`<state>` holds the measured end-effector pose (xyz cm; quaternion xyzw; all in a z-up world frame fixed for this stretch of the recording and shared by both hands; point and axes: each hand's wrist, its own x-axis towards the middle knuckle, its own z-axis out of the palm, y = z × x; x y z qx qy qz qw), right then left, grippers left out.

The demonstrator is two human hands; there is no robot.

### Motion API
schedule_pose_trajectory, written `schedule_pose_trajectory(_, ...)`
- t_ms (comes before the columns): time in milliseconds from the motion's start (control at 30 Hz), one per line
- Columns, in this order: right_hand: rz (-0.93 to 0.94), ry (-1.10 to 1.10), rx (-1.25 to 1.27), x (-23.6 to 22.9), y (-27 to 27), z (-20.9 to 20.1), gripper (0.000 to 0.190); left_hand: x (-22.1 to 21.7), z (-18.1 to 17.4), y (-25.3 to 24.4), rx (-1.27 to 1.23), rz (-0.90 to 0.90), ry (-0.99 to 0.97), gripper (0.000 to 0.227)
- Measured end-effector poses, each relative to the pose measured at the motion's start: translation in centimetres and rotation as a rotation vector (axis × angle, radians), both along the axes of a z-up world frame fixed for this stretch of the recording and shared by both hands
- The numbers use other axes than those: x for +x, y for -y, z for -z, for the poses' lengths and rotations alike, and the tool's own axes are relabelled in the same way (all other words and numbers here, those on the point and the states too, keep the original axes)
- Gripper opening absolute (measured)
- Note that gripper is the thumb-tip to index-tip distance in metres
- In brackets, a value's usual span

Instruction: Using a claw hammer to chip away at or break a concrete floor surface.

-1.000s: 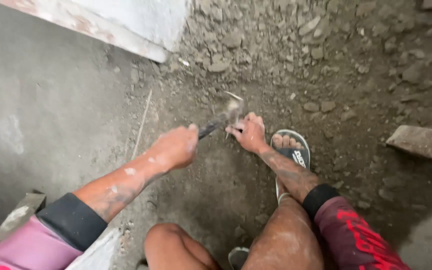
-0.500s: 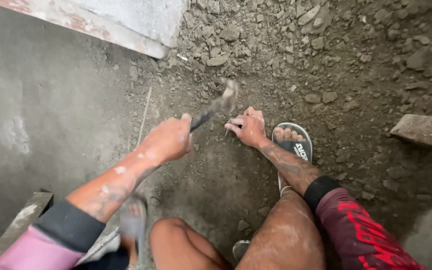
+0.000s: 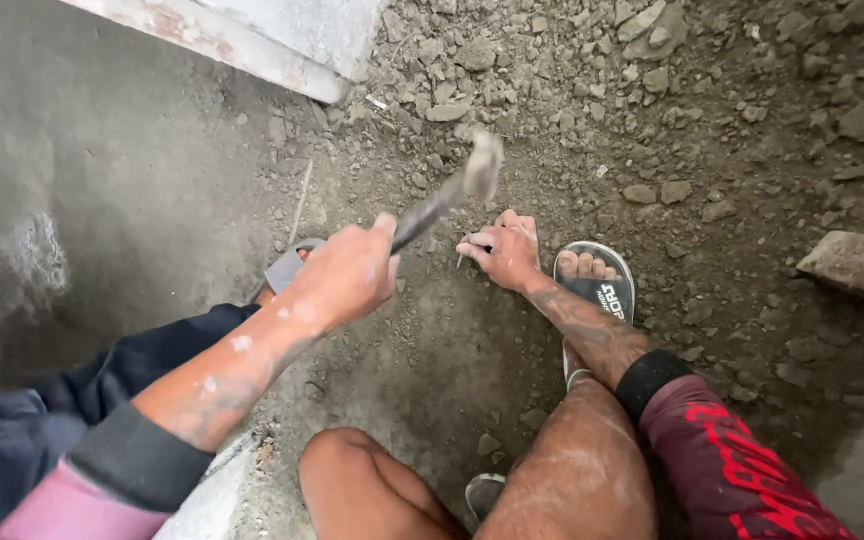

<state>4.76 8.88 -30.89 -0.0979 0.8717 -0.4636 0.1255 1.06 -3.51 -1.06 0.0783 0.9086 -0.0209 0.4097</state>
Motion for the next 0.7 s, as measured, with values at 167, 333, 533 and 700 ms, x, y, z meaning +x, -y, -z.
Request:
schedule_pose_trajectory(167,0.002,-0.019,0.003,-0.1,-0.3,-1.2,0.03,1.2,0.9,-0.4,0.06,-0.111,-0.012,0.023)
schedule_pose_trajectory(333,-0.007,-0.089,0.081,-0.1,-0.1,-0.3,0.03,1.9,4.5,3.0,-0.01,-0.041,0.062,0.023)
schedule_pose_trajectory(533,-0.019,-0.087,0.068,0.4,0.0,-0.8,0.027,-0.2,-1.5,-1.4,0.058,-0.156,-0.058,0.026)
schedule_pose_trajectory(700,-0.107,-0.17,0.274,0.8,1.5,5.5,0.028,3.3,3.5,2.9,0.011,-0.052,0.105,0.022)
